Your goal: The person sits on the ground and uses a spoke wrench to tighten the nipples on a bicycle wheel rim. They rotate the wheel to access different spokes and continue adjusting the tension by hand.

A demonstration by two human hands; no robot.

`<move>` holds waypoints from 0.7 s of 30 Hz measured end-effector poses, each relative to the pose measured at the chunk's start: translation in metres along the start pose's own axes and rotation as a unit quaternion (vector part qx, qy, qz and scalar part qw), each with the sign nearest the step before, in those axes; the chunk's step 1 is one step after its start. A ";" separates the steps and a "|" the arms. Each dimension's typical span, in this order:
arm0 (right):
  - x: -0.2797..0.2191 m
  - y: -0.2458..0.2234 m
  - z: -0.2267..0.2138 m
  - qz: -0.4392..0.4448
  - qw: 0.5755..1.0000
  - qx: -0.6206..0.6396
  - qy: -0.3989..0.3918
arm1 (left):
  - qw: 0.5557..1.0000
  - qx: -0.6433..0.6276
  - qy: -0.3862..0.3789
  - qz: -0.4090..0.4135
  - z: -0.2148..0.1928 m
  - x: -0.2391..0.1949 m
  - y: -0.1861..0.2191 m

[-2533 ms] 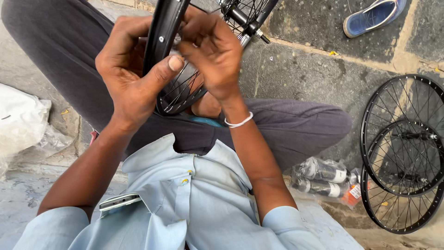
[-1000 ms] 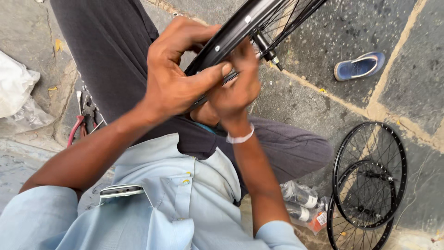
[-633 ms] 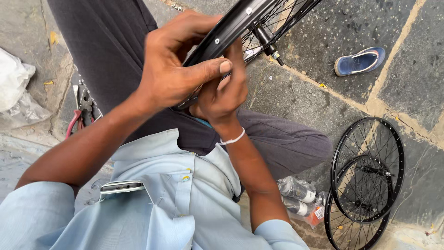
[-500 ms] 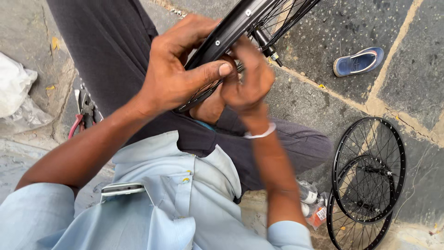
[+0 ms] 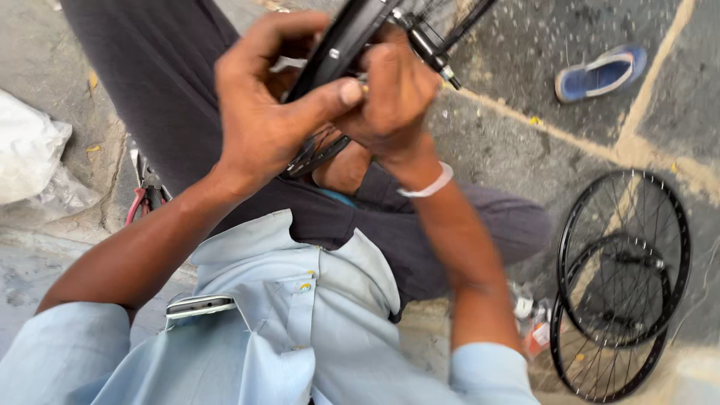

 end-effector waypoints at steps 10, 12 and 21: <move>0.000 -0.009 -0.025 0.044 0.990 0.137 0.006 | 0.993 0.046 -0.062 0.093 0.008 0.005 0.012; 0.007 -0.004 -0.022 0.069 0.960 0.225 -0.150 | 0.992 0.052 -0.041 0.106 0.006 0.007 0.016; -0.012 -0.011 -0.020 0.128 0.975 0.061 0.170 | 0.998 0.013 -0.007 0.063 0.006 0.000 0.014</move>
Point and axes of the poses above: each hand's wrist, its own x-axis towards the middle knuckle, its own z-axis out of the palm, y = z × x, the point moved 10 cm from there along x, towards the middle knuckle, and after that the axes turned 1 degree about -y, right-handed, at the moved point
